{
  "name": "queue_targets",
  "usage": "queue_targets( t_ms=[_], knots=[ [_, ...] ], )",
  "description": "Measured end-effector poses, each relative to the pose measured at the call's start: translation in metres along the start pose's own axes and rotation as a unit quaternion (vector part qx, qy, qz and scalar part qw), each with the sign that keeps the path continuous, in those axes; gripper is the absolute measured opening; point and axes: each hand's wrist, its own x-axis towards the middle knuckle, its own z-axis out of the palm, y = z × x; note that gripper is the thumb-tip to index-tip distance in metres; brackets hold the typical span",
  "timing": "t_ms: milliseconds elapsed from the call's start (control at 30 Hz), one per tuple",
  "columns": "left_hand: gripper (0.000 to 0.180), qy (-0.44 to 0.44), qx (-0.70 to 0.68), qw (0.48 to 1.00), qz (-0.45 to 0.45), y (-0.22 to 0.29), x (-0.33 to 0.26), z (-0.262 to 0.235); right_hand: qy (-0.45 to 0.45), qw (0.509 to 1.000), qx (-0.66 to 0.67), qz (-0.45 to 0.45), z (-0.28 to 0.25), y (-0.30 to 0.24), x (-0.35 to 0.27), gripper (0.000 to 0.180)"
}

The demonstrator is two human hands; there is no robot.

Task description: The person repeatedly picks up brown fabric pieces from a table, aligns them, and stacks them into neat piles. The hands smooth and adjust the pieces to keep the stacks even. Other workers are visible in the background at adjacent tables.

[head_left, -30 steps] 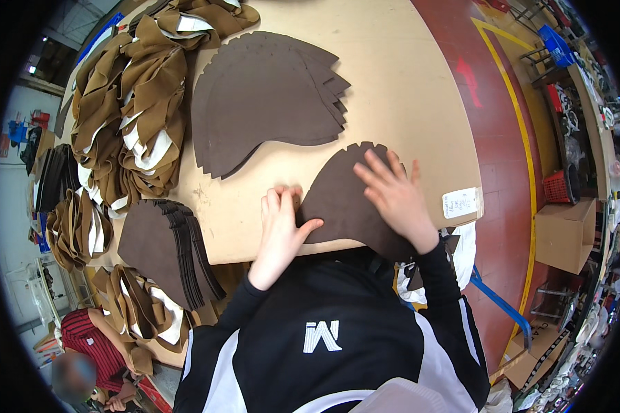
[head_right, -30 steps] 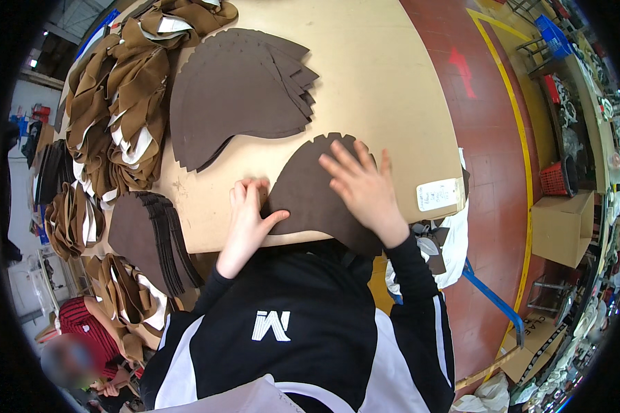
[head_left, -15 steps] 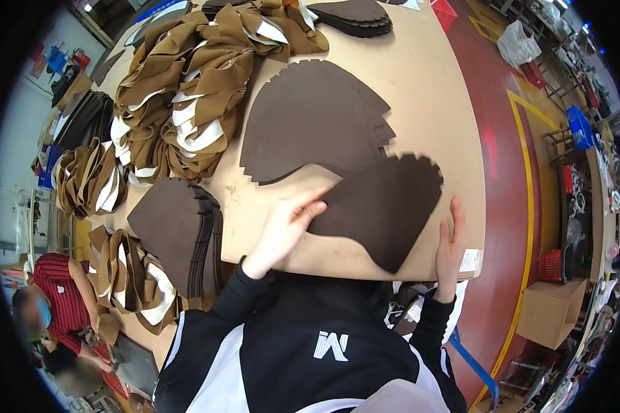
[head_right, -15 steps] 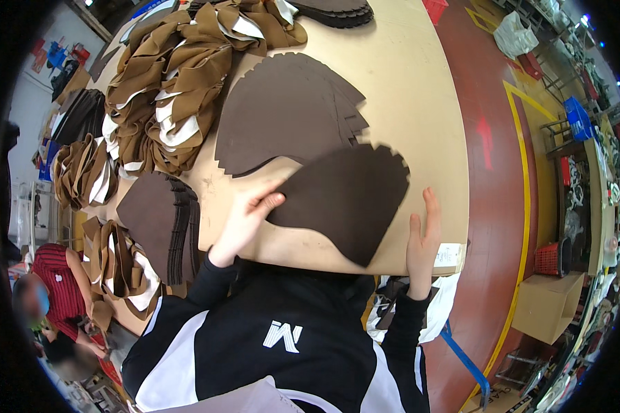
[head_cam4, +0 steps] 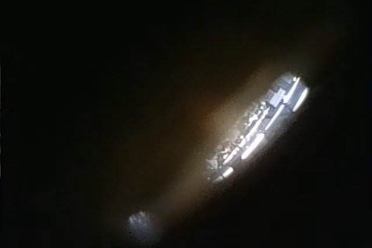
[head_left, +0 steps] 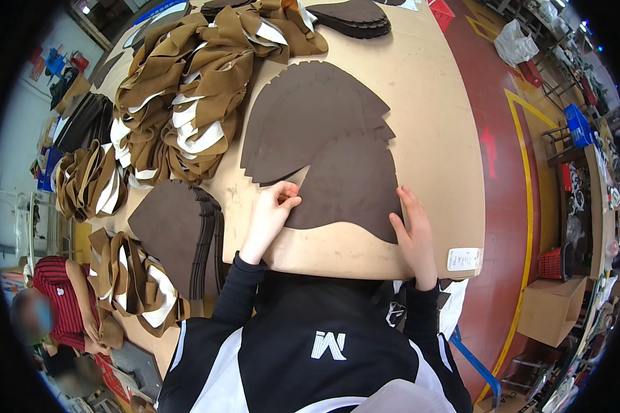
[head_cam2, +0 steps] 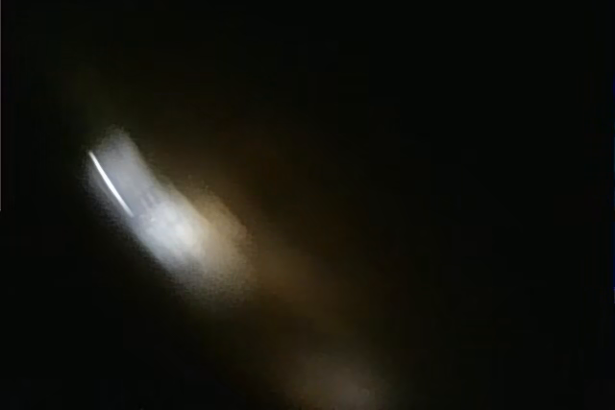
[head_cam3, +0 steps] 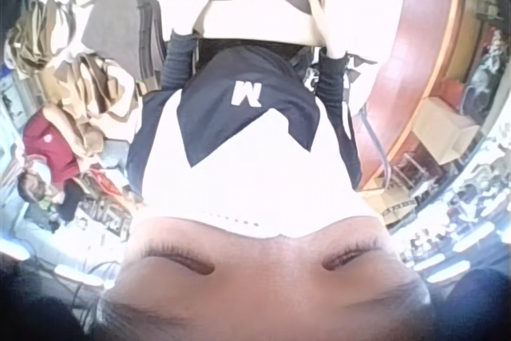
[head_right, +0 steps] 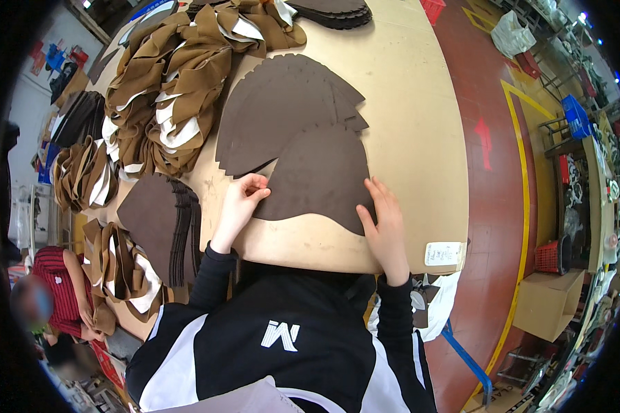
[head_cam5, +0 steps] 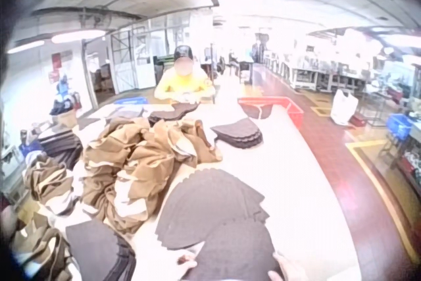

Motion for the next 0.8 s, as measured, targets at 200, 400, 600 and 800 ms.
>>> queue_targets(
  t_ms=[200,400,600,800],
  knots=[
    [0.032,-0.025,0.054,0.997,0.043,0.018,-0.023,0.013,0.037,0.994,0.096,0.045,0.016,0.009,0.005,0.054],
    [0.017,-0.124,-0.002,0.992,-0.036,0.031,-0.036,0.008,0.072,0.855,0.448,0.253,-0.005,0.003,-0.009,0.04],
    [0.012,0.045,-0.098,0.99,0.09,0.01,-0.01,0.004,0.078,0.867,0.414,0.265,-0.003,0.027,-0.038,0.036],
    [0.028,0.266,0.023,0.948,0.173,0.047,0.019,-0.035,0.14,0.986,-0.049,0.071,-0.009,0.002,-0.042,0.048]
  ],
)
